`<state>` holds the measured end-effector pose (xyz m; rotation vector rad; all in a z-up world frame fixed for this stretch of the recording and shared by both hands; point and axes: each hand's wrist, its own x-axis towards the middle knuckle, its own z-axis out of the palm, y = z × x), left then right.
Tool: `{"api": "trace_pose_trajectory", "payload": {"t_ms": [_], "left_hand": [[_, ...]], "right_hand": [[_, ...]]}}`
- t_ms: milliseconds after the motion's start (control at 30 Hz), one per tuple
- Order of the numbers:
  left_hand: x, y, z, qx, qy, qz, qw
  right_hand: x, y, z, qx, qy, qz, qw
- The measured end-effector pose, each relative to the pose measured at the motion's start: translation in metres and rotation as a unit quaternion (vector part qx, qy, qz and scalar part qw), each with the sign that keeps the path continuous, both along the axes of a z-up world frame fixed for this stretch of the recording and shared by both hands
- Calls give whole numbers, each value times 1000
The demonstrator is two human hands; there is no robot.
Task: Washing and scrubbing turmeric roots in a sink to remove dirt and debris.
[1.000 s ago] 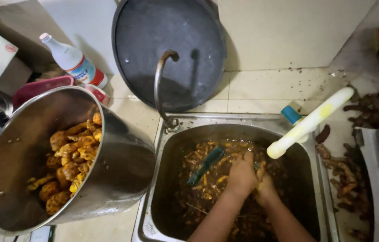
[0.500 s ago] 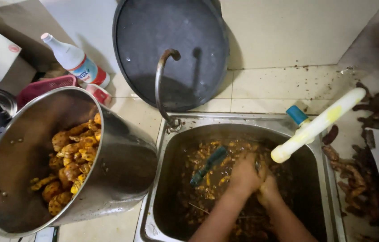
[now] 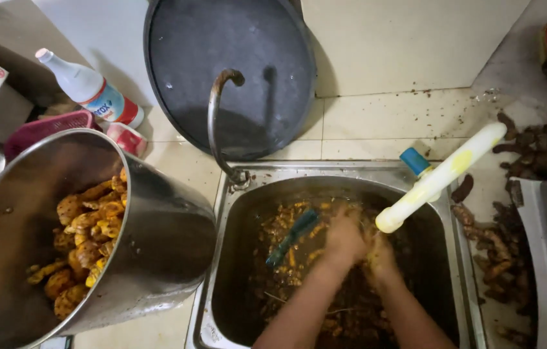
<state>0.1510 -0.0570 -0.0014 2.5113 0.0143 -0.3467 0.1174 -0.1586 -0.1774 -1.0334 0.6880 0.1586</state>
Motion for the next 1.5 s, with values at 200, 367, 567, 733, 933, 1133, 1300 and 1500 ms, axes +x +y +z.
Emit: {"api": "trace_pose_trajectory", "payload": {"t_ms": [200, 367, 567, 733, 933, 1133, 1300, 1500], "left_hand": [[22, -11, -59, 48, -30, 17, 998], [3, -31, -50, 60, -55, -47, 996], [-9, -67, -55, 115, -258, 149, 948], [42, -31, -105, 27, -158, 3, 987], [33, -27, -58, 52, -27, -11, 998], [11, -10, -57, -33, -106, -48, 993], [22, 42, -146, 101, -88, 80, 988], [-32, 50, -115, 95, 239, -52, 965]], "right_hand": [[13, 1, 65, -211, 117, 85, 967], [12, -4, 52, -165, 95, 63, 980], [17, 7, 40, -85, 25, 62, 994], [21, -7, 27, -36, -14, 47, 998], [28, -12, 4, 51, -89, 40, 994], [32, -15, -15, 129, -138, 30, 982], [26, -3, 99, 91, -155, 12, 984], [27, -15, 95, 194, 48, -45, 979]]}}
